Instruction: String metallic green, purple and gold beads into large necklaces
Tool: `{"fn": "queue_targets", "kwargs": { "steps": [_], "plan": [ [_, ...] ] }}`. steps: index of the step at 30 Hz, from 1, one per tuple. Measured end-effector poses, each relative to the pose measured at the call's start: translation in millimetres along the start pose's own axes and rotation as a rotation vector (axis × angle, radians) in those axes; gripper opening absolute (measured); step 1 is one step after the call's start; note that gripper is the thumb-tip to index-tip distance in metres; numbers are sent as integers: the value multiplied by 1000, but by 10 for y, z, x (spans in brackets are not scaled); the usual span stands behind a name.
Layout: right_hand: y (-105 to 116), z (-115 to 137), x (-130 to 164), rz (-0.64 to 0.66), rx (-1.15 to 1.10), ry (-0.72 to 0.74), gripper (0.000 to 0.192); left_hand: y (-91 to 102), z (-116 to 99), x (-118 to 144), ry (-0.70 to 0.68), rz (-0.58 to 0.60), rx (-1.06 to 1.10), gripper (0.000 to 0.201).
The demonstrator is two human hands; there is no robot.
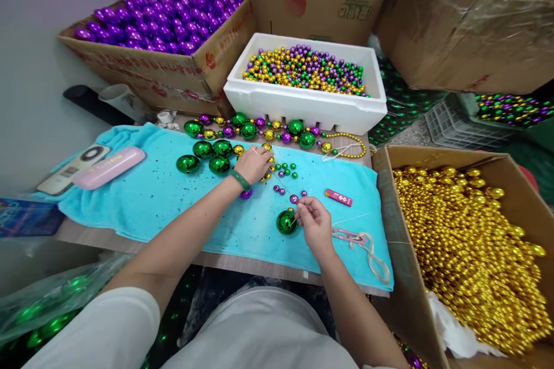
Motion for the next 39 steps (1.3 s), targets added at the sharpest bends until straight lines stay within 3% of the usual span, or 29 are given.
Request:
{"fn": "queue_targets", "kwargs": {
  "steps": [2, 5, 9, 11, 13, 16, 19, 26, 35, 39],
  "plan": [
    [14, -6, -1, -7, -8, -10, 28, -79, -37, -31, -31, 39, -51, 18],
    [30, -26, -3, -19, -31, -29, 28, -130, -77, -34, 55, 51, -48, 16],
    [44, -42, 4, -21, -36, -37, 26, -37, -71, -19, 179, 3, 46, 23],
    [56, -38, 10, -24, -36, -30, 26, 90, -40, 23, 312, -99, 267, 24],
    [70, -31, 18, -27, -32, -19, 26, 232, -5, 112, 524, -160, 659, 25],
    [80, -22, 38, -10, -8, 0, 25, 427, 6, 300, 805, -101, 1244, 34],
    [66, -22, 71, 17, 4, 16, 23, 590, 12, 461, 918, -97, 1486, 34],
    [-5, -28, 151, 68, 26, 45, 18, 747, 80, 601, 985, -279, 1553, 25],
    [-25, 1, 202, 68, 37, 80, 19, 819, 34, 648, 934, -315, 1527, 32],
    [-13, -8, 220, 39, 60, 128, 20, 803, -17, 681, 838, -441, 1409, 37]
  ]
}}
Point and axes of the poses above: each hand's wrist, its own x-axis away from the middle knuckle, its own y-axis out of the back of the hand, z = x × y, the point moved 2 cm from there along -x, towards the middle knuckle, and after that the axes turned 15 degrees about -z, right-handed, at the moved point
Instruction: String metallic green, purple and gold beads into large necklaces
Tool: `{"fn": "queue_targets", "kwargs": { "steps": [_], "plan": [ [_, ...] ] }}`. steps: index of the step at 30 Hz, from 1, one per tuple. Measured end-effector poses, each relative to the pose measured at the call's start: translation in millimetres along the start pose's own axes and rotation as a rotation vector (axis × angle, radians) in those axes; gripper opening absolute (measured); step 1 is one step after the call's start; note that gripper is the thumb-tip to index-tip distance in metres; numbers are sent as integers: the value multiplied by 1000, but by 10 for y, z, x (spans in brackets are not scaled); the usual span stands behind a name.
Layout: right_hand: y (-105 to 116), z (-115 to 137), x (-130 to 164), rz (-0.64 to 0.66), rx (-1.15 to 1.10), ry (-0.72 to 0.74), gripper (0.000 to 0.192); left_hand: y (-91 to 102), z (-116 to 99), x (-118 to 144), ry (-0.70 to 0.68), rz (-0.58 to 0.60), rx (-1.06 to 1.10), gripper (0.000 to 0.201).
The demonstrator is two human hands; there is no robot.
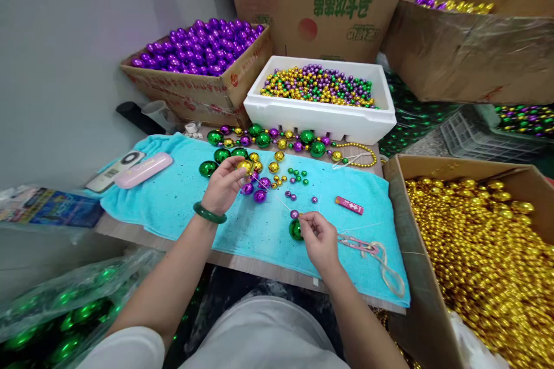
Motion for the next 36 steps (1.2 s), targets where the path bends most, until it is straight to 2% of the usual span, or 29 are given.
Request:
{"fn": "queue_targets", "kwargs": {
  "steps": [2, 7, 14, 19, 23, 28, 32, 34, 36],
  "plan": [
    [-5, -8, 5, -11, 6, 10, 21, -25, 29, 50, -69, -9, -41, 42],
    [-14, -43, -7, -15, -1, 3, 22, -99, 85, 166, -84, 40, -52, 55],
    [58, -49, -93, 7, -24, -18, 22, -138, -3, 240, -240, 121, -111, 60],
    [28, -79, -110, 53, -87, -138, 25, -168, -22, 323, -224, 110, -97, 53],
    [12, -120, -107, 44, -104, -148, 26, -194, -27, 391, -236, 91, -134, 45],
    [21, -148, -122, 84, -114, -161, 26, -220, -45, 439, -213, 151, -104, 44],
    [19, -174, -130, 80, -126, -182, 26, -238, -73, 505, -236, 143, -111, 46],
    [17, -193, -129, 79, -132, -193, 26, -245, -79, 537, -181, 162, -67, 44],
    [17, -211, -124, 93, -137, -206, 26, -245, -77, 561, -70, 199, 0, 40]
  ]
}}
Point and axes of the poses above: each hand's wrist, its own x-axis away from the middle knuckle, its own y-axis out of the back of the hand, z = x × y, the point moved 2 cm from there along -x, towards the middle knuckle, and after that the axes turned 15 degrees about -z, right-handed, at the moved point
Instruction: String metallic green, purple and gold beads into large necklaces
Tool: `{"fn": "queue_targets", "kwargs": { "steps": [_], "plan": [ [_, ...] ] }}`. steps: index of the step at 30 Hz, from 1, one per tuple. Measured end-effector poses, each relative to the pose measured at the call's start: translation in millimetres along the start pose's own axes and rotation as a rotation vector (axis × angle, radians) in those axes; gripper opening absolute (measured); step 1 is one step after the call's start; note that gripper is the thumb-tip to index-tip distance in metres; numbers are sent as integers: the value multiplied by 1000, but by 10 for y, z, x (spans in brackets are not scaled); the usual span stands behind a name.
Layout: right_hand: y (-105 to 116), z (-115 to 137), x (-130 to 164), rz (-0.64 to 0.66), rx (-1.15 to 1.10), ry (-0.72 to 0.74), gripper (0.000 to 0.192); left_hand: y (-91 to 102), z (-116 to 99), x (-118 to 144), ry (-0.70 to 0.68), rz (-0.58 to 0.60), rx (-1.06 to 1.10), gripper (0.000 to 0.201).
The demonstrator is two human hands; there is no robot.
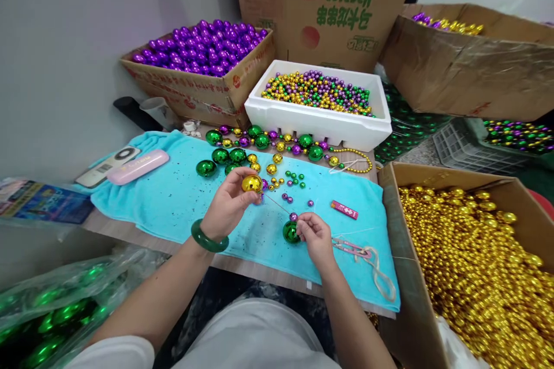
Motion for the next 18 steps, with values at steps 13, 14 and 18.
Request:
{"fn": "queue_targets", "kwargs": {
  "steps": [13, 14, 18],
  "plan": [
    [52, 66, -17, 11, 65, 61, 25, 8, -41, 34, 54, -10, 28, 34],
    [53, 64, -17, 21, 67, 55, 25, 8, -35, 35, 83, -1, 41, 34],
    [43, 56, -5, 38, 80, 49, 27, 14, -4, 36, 166, 16, 73, 34]
  ]
}}
Point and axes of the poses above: each hand's wrist, its own x-axis away from the middle knuckle, its own y-axis out of the back of the hand, z = x × y, the point moved 2 cm from there along -x, towards the middle knuckle, and after that the axes turned 15 degrees about -z, right-handed, at the moved point
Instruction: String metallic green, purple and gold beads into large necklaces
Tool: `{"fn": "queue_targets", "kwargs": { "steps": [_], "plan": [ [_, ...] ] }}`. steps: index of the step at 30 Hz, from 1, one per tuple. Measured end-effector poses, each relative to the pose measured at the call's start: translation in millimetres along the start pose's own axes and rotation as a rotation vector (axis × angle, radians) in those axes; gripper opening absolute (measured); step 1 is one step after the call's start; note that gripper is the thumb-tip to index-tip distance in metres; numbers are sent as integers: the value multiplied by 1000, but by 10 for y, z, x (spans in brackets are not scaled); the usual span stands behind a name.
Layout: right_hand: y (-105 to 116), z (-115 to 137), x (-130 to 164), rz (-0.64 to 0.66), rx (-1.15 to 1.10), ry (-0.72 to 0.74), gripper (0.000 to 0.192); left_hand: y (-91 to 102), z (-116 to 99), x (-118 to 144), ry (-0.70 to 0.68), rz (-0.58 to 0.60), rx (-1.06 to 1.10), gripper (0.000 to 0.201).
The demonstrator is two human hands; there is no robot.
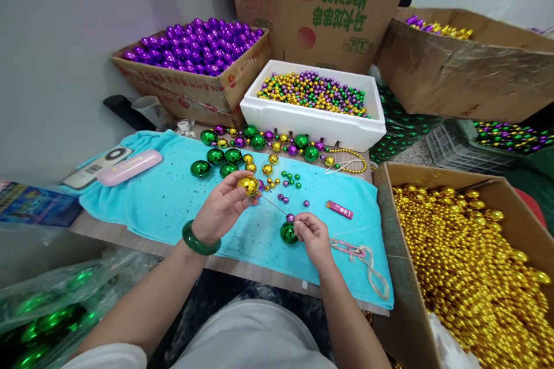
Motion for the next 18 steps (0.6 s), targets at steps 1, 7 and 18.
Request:
{"fn": "queue_targets", "kwargs": {
  "steps": [1, 7, 18],
  "plan": [
    [-3, 1, 2, -4, 2, 3, 27, 3, 4, -1, -7, -9, -7, 34],
    [13, 9, -10, -28, -10, 47, 25, 10, -21, -1, -97, -23, -94, 39],
    [-77, 110, 48, -43, -55, 27, 27, 18, 144, -95, -80, 188, -367, 47]
  ]
}}
Point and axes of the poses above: each hand's wrist, its own x-axis away from the middle knuckle, its own y-axis out of the back of the hand, z = x × y, the point moved 2 cm from there along -x, towards the middle knuckle, and after that the axes turned 15 degrees about -z, right-handed, at the moved point
